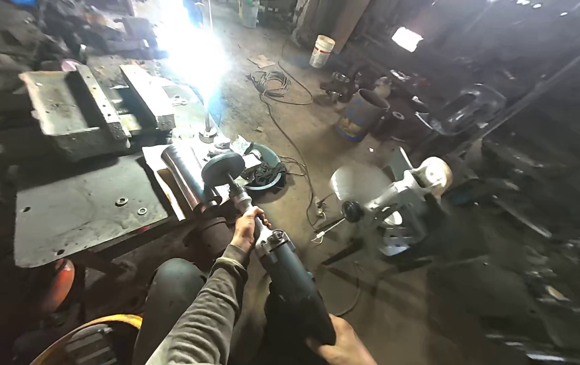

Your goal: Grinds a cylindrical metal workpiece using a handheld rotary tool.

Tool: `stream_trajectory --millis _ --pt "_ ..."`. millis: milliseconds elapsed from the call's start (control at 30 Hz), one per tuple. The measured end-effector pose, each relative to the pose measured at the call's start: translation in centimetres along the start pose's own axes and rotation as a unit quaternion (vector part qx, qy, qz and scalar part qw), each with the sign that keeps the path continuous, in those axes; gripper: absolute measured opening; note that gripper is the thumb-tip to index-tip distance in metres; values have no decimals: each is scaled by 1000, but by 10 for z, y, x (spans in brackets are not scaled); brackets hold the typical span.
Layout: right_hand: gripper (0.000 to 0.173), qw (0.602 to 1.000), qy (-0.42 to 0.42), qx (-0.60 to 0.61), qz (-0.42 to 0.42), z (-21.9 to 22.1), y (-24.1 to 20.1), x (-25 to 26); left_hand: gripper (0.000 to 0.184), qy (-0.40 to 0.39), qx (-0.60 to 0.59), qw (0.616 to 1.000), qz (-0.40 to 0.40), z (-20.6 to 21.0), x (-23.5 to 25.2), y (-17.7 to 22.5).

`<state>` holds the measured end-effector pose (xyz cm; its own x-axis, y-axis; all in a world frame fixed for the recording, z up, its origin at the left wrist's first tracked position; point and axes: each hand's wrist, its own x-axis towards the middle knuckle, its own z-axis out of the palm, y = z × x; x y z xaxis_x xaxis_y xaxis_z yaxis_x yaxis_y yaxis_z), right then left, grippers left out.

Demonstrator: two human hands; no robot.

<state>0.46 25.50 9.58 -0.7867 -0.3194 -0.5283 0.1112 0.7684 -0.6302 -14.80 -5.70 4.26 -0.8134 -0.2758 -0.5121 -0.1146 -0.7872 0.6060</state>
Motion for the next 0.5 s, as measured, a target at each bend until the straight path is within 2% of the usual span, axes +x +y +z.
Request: stream_trajectory --millis 233,500 --pt "52 999 0 -38 2 0 -6 -9 16 -29 -26 999 24 -7 -21 10" --pt "56 994 -21 -111 -5 6 -30 -26 26 -51 -60 995 66 -35 -55 28"
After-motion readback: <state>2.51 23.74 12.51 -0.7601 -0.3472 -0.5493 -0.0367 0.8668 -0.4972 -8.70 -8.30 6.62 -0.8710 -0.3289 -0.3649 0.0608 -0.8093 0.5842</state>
